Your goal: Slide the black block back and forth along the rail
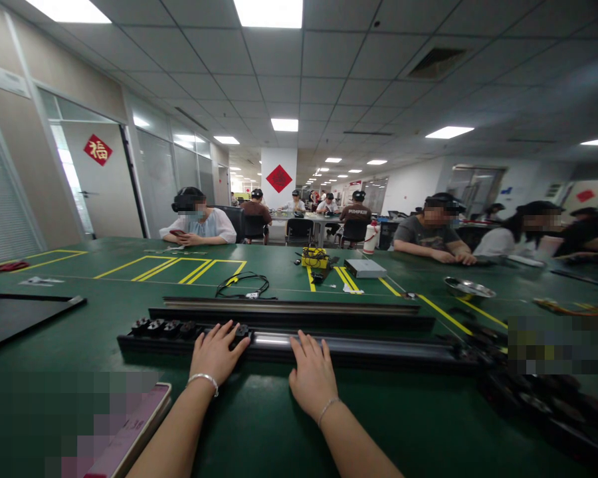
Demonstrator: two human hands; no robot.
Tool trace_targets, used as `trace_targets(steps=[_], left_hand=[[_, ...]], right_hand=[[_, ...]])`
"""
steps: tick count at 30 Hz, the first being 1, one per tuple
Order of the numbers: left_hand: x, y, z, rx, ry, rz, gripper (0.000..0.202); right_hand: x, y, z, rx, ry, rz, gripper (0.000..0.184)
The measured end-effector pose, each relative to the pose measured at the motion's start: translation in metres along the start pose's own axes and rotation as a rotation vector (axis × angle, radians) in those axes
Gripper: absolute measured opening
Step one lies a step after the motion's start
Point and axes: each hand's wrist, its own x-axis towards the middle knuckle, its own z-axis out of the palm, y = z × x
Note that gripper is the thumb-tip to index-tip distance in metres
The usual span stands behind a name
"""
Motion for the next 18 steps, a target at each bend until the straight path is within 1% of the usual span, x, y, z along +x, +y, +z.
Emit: trace_targets(steps=[11,18], left_hand=[[0.0007,-0.0014,0.0,0.005,-0.025,0.008,0.059],[0.0005,-0.0006,0.0003,0.017,-0.027,0.009,0.059]], right_hand=[[0.0,0.0018,0.0049,0.043,0.041,-0.004,0.054],[0.0006,0.0021,0.0047,0.018,0.027,-0.008,0.054]])
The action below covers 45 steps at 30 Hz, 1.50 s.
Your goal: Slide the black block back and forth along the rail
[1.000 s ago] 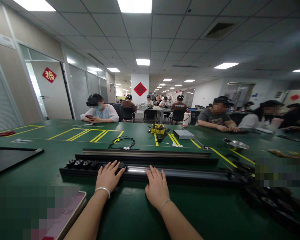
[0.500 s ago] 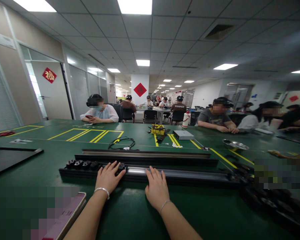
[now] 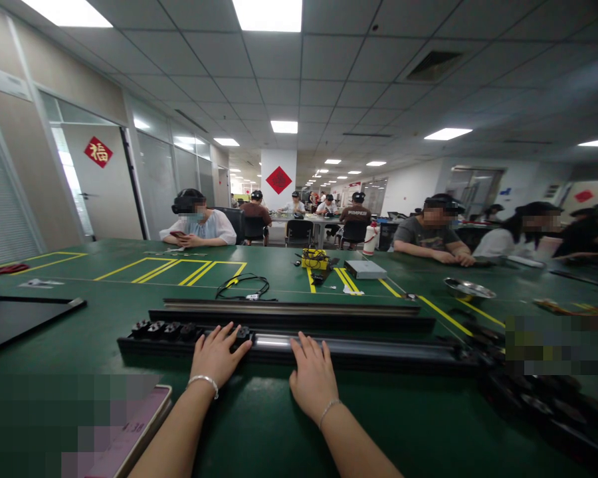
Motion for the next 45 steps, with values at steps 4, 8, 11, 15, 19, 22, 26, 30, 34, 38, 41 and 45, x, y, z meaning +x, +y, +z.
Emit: trace_targets(steps=[4,8,11,15,19,22,26,30,34,38,41,45], left_hand=[[0.0,0.0004,-0.0009,0.022,-0.013,0.004,0.059],[-0.0006,0.0011,-0.0019,0.029,-0.022,0.008,0.061],[-0.0016,0.0023,-0.0025,0.033,-0.028,0.011,0.065],[-0.0025,0.0035,-0.0034,0.047,-0.044,0.021,0.068],[-0.002,0.0033,-0.0038,0.056,-0.067,0.023,0.069],[-0.0012,0.0026,-0.0032,0.06,-0.069,0.023,0.07],[-0.0008,0.0023,-0.002,0.058,-0.067,0.022,0.069],[-0.0009,0.0026,-0.0012,0.062,-0.067,0.022,0.067],[-0.001,0.0038,-0.002,0.067,-0.069,0.023,0.067],[-0.0014,0.0061,-0.0041,0.063,-0.08,0.017,0.068],[-0.0013,0.0069,-0.0047,0.064,-0.09,0.016,0.069],[-0.0001,0.0055,-0.0036,0.061,-0.099,0.019,0.069]], right_hand=[[0.0004,0.0011,0.0012,0.015,-0.006,-0.002,0.055],[0.0003,0.0015,0.0027,0.025,-0.002,-0.003,0.055],[0.0005,0.0016,0.0033,0.023,0.0,-0.004,0.056],[0.0008,0.0017,0.003,0.013,0.001,-0.005,0.055],[0.0005,0.0015,0.0025,0.012,0.007,-0.008,0.054],[0.0002,0.0015,0.003,0.02,0.01,-0.006,0.055],[0.0004,0.0014,0.0037,0.02,0.008,0.0,0.056],[0.0006,0.0011,0.0032,0.014,-0.003,0.003,0.056],[0.0007,0.001,0.0032,0.016,0.0,0.0,0.056],[0.0004,0.001,0.0034,0.008,0.008,-0.002,0.056],[0.0002,0.0007,0.0026,0.006,0.005,-0.004,0.056],[0.0003,-0.0001,0.0005,0.0,-0.013,0.002,0.056]])
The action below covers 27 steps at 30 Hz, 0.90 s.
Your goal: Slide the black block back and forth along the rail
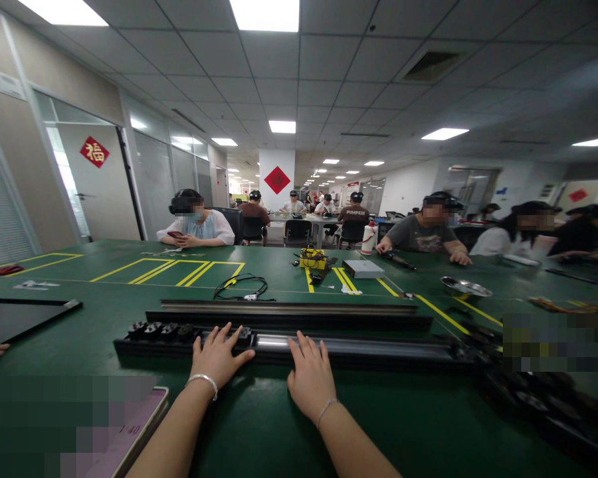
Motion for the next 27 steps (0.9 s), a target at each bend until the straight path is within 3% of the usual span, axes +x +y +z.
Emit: trace_targets(steps=[27], left_hand=[[0.0007,-0.0012,0.005,0.011,-0.003,0.045,0.067]], right_hand=[[-0.0002,-0.0027,-0.0054,-0.013,-0.029,0.012,0.055]])
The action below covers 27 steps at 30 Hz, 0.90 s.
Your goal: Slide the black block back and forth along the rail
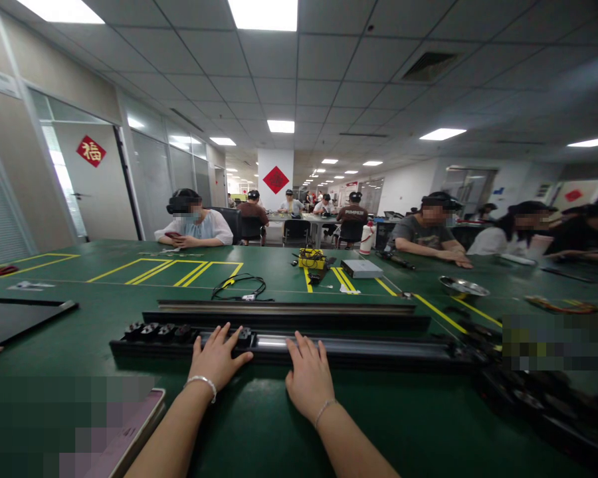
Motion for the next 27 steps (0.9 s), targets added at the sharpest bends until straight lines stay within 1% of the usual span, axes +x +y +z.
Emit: trace_targets(steps=[5,12,19,27], left_hand=[[0.0001,0.0003,0.0001,0.002,-0.004,0.003,0.068],[-0.0021,0.007,0.0,0.012,0.003,0.007,0.073],[-0.0009,0.0064,0.0018,-0.009,-0.007,0.079,0.07],[-0.0018,0.0081,0.0004,-0.01,-0.01,0.08,0.068]], right_hand=[[0.0,-0.0001,0.0002,0.0,0.001,-0.003,0.055],[-0.0001,0.0014,0.002,0.02,0.026,-0.015,0.054],[-0.0006,0.0016,0.0027,0.024,0.028,-0.018,0.054],[-0.0001,0.0008,0.0031,0.007,0.012,-0.007,0.056]])
